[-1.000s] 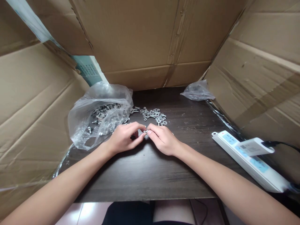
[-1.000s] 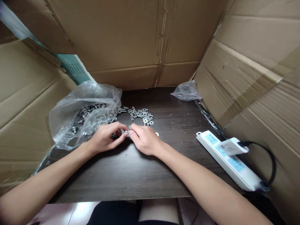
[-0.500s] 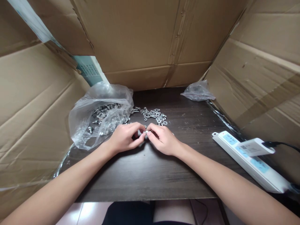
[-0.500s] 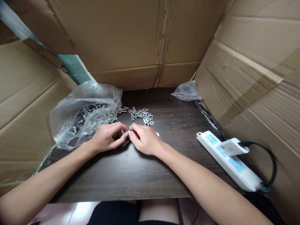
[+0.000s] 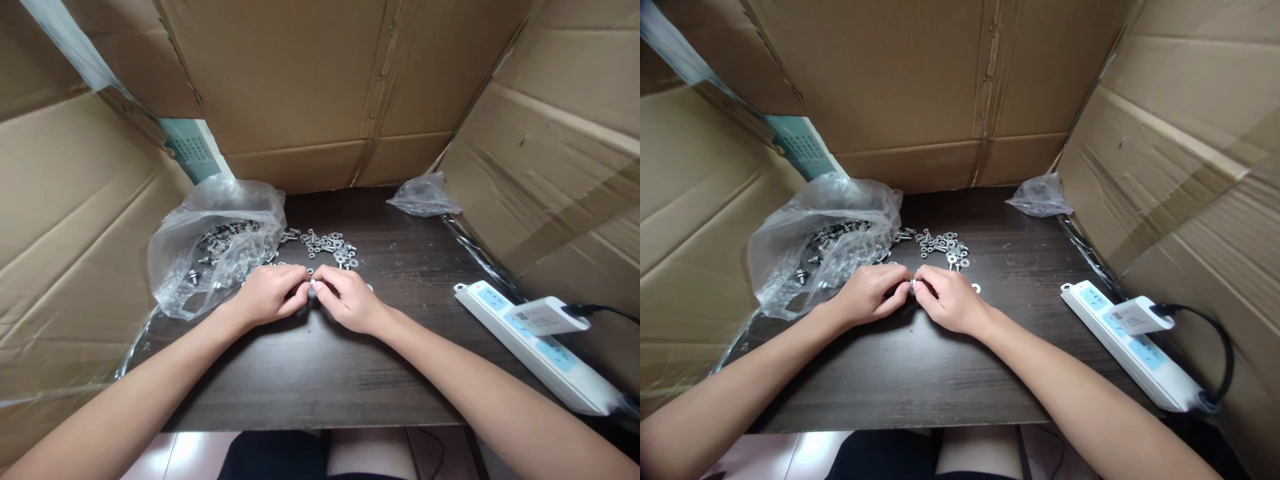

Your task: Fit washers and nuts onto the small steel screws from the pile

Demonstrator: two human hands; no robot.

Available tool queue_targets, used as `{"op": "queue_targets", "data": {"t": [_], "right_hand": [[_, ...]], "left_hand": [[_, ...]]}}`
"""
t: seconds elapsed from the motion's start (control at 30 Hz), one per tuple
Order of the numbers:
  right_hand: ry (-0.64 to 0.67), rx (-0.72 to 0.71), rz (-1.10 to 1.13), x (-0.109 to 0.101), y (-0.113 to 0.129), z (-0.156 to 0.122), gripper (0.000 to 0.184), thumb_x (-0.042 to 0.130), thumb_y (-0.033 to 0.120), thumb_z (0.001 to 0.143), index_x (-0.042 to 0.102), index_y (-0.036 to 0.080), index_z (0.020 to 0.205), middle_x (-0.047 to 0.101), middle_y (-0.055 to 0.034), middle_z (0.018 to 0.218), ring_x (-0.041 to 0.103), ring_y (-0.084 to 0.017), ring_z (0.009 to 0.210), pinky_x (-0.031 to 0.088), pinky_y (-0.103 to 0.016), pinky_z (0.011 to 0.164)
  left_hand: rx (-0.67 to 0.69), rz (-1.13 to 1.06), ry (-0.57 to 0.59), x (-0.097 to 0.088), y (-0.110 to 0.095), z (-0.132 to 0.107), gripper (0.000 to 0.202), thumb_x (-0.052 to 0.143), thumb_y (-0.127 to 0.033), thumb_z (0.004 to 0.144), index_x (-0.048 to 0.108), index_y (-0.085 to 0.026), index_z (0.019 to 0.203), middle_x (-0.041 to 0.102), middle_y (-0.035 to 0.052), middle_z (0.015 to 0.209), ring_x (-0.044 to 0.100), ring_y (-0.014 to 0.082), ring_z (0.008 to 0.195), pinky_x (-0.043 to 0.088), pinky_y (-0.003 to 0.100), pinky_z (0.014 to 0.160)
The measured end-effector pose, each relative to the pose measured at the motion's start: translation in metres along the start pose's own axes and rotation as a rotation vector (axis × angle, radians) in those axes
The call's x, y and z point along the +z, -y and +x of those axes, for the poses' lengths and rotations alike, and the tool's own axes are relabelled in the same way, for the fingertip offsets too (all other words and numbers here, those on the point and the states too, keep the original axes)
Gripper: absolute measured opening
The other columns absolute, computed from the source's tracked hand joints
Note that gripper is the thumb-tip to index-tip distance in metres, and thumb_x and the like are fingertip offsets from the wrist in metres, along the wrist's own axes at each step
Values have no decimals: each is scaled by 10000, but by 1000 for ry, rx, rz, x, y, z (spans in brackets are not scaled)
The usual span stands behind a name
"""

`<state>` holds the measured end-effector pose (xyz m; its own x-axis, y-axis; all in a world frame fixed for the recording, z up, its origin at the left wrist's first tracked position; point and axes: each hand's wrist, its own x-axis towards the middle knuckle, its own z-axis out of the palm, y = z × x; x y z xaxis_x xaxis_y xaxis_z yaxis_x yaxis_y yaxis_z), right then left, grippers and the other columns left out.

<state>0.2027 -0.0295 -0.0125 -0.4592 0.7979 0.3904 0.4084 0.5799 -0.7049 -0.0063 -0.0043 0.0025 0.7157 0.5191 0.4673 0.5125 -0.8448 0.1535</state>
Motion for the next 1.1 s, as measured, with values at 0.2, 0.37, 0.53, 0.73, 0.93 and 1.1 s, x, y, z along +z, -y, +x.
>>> {"op": "queue_targets", "data": {"t": [0.2,0.37,0.53,0.73,0.93,1.1], "right_hand": [[-11,23,-32,2,-1,-1,185,458,295,1009,552,210,874,601,-5,767,537,-149,674,387,-275,654],[2,41,-36,2,0,-1,171,466,296,1002,553,210,882,607,-6,777,531,-144,665,378,-269,644],[37,26,-11,1,0,-1,200,438,282,1000,511,211,828,548,12,715,491,-134,628,349,-263,621],[71,32,-12,1,0,0,286,367,291,1023,411,220,749,463,23,663,438,-135,602,327,-273,618],[91,62,23,-3,3,0,185,414,276,1009,503,214,859,577,-2,781,520,-155,699,363,-278,668],[97,68,15,-4,4,-1,138,451,263,977,497,216,856,550,13,742,491,-148,661,358,-275,650]], "left_hand": [[-33,-29,20,0,-1,-1,221,416,-247,976,563,-183,823,615,-4,662,545,138,572,378,255,566],[-50,-89,7,-1,-2,-1,116,499,-246,909,555,-187,825,562,-34,616,497,116,536,351,235,537],[16,-72,-83,1,-1,-1,112,550,-237,888,569,-182,792,511,-48,585,461,104,523,330,234,526],[81,-53,-161,1,-2,-2,84,592,-214,882,627,-171,819,501,-53,575,440,104,515,337,242,521],[88,-55,-154,1,0,-2,102,580,-221,898,643,-168,838,505,-48,580,448,111,520,344,253,521],[90,-57,-129,2,0,-3,114,564,-226,905,642,-172,843,516,-43,584,456,113,521,344,253,515]]}}
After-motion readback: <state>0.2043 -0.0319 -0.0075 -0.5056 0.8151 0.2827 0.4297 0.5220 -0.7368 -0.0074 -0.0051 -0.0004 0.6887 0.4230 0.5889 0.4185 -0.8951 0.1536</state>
